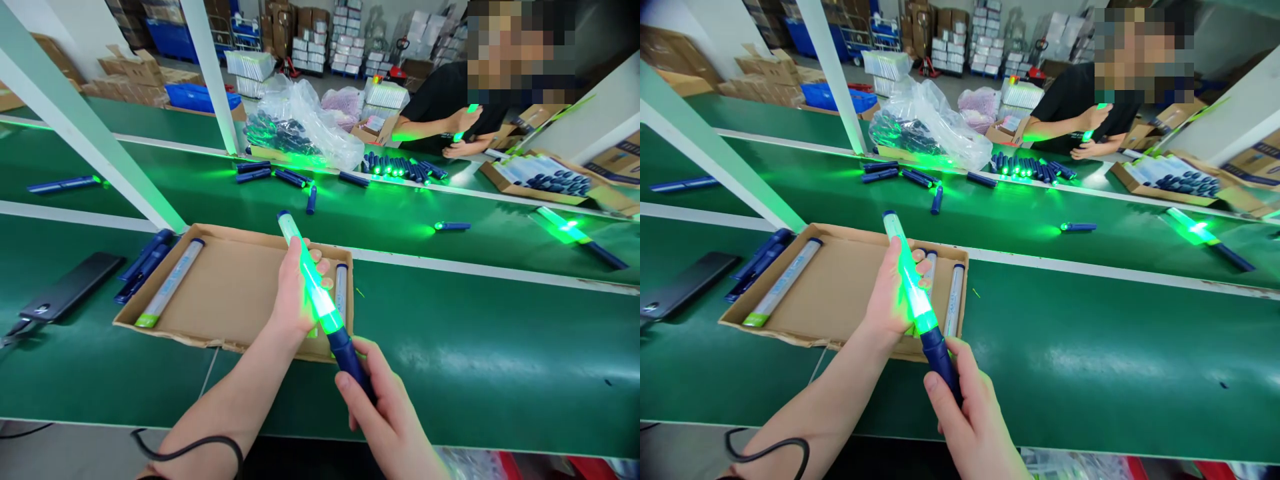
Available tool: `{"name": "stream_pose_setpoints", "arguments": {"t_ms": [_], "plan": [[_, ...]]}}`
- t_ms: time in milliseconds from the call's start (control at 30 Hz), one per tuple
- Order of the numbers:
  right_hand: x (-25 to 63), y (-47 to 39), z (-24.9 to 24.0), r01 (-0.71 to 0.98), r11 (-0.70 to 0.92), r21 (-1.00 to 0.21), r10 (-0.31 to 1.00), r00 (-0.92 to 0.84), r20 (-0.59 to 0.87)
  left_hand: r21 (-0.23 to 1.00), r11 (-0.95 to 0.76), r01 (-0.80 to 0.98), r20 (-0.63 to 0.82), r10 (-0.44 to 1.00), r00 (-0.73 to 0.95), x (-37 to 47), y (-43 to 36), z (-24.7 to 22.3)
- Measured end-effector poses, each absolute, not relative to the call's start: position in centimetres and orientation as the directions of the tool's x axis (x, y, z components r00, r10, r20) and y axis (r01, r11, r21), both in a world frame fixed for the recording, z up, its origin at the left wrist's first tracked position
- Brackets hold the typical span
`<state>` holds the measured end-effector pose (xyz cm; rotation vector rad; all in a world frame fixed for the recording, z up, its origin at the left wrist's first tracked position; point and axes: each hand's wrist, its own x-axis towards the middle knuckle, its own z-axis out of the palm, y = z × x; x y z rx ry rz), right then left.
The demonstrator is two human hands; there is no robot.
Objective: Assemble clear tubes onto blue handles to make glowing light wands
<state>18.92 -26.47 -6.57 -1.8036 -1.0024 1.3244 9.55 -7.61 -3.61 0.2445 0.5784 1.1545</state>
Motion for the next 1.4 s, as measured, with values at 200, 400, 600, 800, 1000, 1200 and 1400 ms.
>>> {"name": "stream_pose_setpoints", "arguments": {"t_ms": [200, 400, 600, 800, 1000, 1200, 1400], "plan": [[19.3, -26.4, -7.8, 0.025, -0.416, -0.909, 0.89, 0.215, -0.402, 0.581, 0.392, -0.714, -0.276, 0.919, 0.28, 9.1, -7.4, -3.8], [19.2, -26.5, -7.3, 0.221, -0.31, -0.925, 0.937, 0.232, -0.259, 0.509, 0.377, -0.774, -0.211, 0.926, 0.312, 9.5, -7.2, -3.5], [18.5, -26.5, -6.3, 0.269, -0.285, -0.92, 0.946, 0.231, -0.225, 0.441, 0.388, -0.809, -0.221, 0.921, 0.321, 9.5, -7.7, -2.9], [18.5, -27.2, -7.4, 0.124, -0.375, -0.919, 0.916, 0.204, -0.346, 0.303, 0.494, -0.815, -0.299, 0.861, 0.411, 8.8, -7.9, -2.9], [18.1, -27.4, -7.7, 0.136, -0.387, -0.912, 0.909, 0.223, -0.352, 0.375, 0.343, -0.861, -0.16, 0.939, 0.304, 8.4, -8.5, -3.3], [17.8, -27.0, -7.2, 0.378, -0.216, -0.9, 0.971, 0.178, -0.158, 0.468, 0.362, -0.806, -0.195, 0.932, 0.305, 8.9, -9.0, -2.9], [17.5, -26.1, -6.2, 0.383, -0.179, -0.906, 0.982, 0.131, -0.139, 0.444, 0.436, -0.783, -0.276, 0.898, 0.344, 9.5, -8.5, -3.5]]}}
